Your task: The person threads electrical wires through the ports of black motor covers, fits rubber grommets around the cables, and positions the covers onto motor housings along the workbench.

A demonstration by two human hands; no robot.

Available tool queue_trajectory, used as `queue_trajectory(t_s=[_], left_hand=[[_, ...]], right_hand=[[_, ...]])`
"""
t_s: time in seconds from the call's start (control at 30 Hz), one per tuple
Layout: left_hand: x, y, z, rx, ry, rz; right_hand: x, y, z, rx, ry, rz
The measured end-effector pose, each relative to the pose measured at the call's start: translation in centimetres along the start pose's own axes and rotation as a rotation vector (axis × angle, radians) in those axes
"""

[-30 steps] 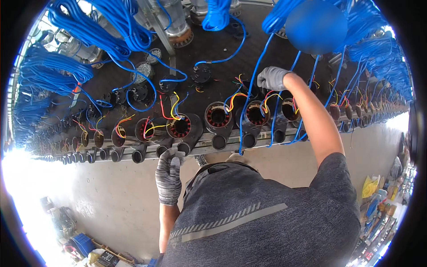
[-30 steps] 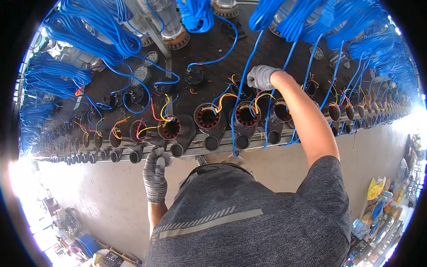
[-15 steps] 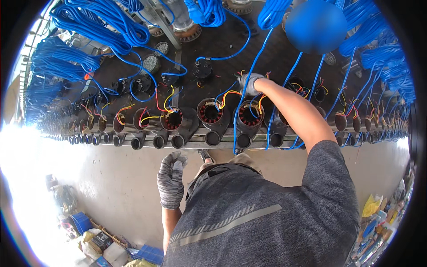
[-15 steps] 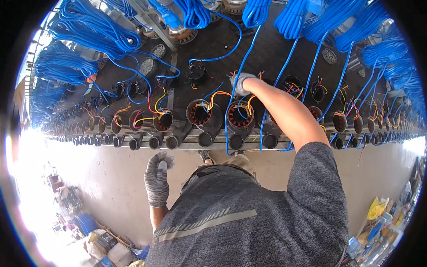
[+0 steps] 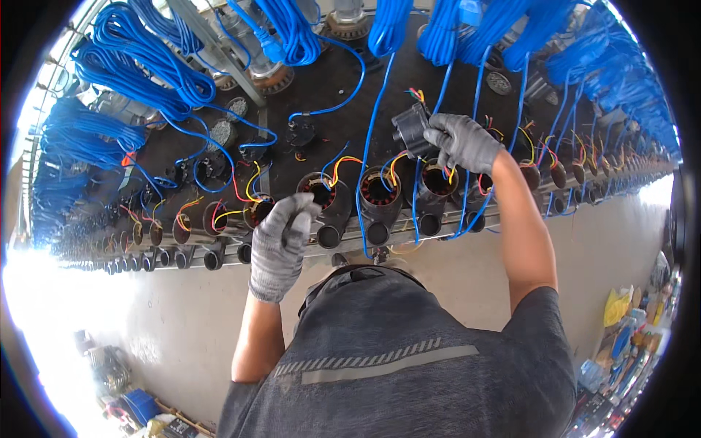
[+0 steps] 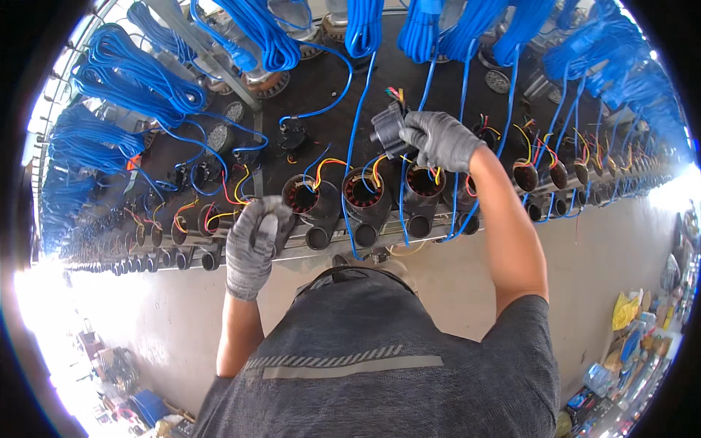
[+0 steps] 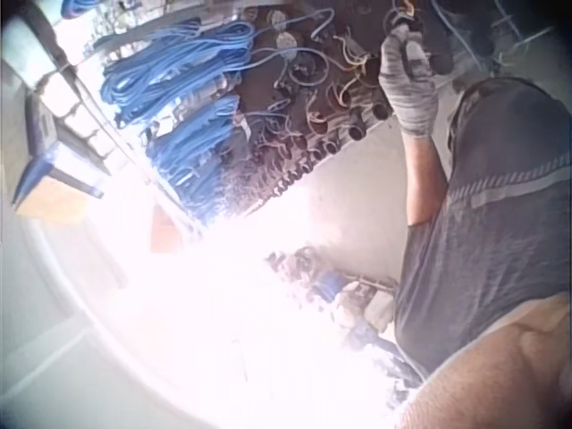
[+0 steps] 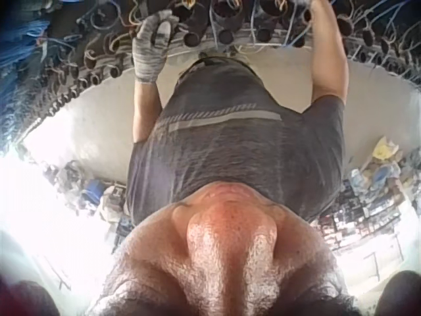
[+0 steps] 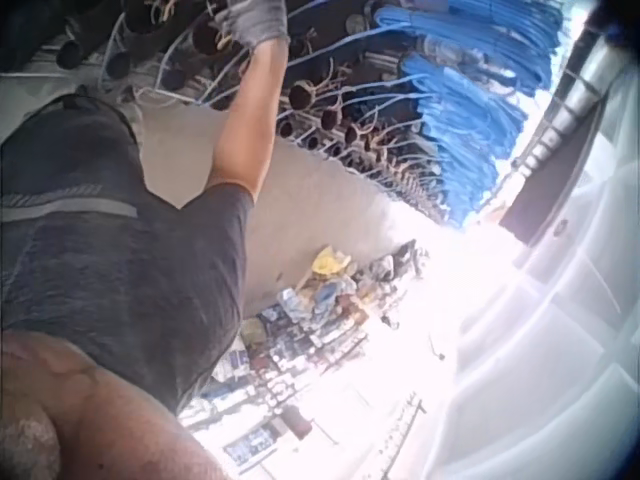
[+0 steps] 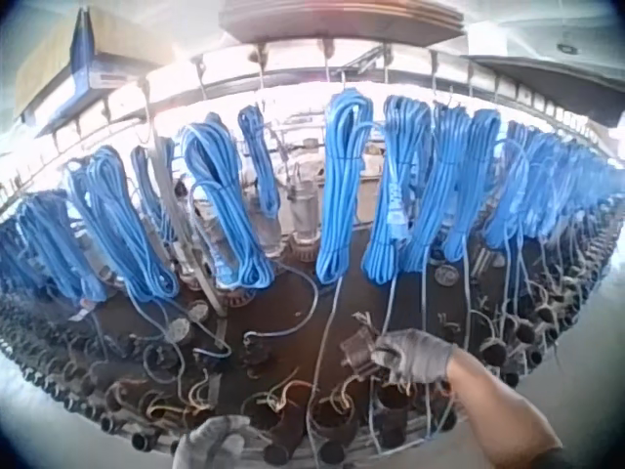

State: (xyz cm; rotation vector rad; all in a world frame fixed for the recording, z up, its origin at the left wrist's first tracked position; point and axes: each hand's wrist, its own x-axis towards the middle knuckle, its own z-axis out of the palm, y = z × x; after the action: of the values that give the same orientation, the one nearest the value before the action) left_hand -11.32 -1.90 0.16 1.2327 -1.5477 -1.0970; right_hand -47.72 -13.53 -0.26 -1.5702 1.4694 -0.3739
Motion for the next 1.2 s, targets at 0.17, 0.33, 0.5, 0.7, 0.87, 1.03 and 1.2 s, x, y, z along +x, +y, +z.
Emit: queue_trajectory(t_s=[0.17,0.33,0.5,0.7,0.87,1.03,1.2], left_hand=[[6.4,4.1,1.6,0.315,-0.126,0.607],[8.1,2.6,2.1,-0.157,-0.165,0.302],[5.3,-1.8,0.1,-0.241,-0.171,0.127],[2.7,-0.7,-0.3,-0.882,-0.019,-0.04],[1.9,-0.1,-1.9,-0.969,0.069,-0.097],[-0.9,-1.6,-5.5,-0.072,0.464,0.27],[-2.0,-1.6,-8.7,-0.476,0.505,0.122]], right_hand=[[-5.8,-4.6,-0.5,-0.305,-0.013,-0.387],[-7.7,-8.8,1.1,-0.242,-0.222,-0.51],[-6.2,-6.1,6.3,0.533,-0.242,-0.609],[-4.2,-7.4,14.6,0.986,-0.186,-0.496],[-1.9,-8.3,17.4,0.962,-0.198,-0.293],[2.2,-7.0,14.0,-0.117,0.21,-0.501],[7.2,-6.4,11.6,-1.149,0.293,-0.59]])
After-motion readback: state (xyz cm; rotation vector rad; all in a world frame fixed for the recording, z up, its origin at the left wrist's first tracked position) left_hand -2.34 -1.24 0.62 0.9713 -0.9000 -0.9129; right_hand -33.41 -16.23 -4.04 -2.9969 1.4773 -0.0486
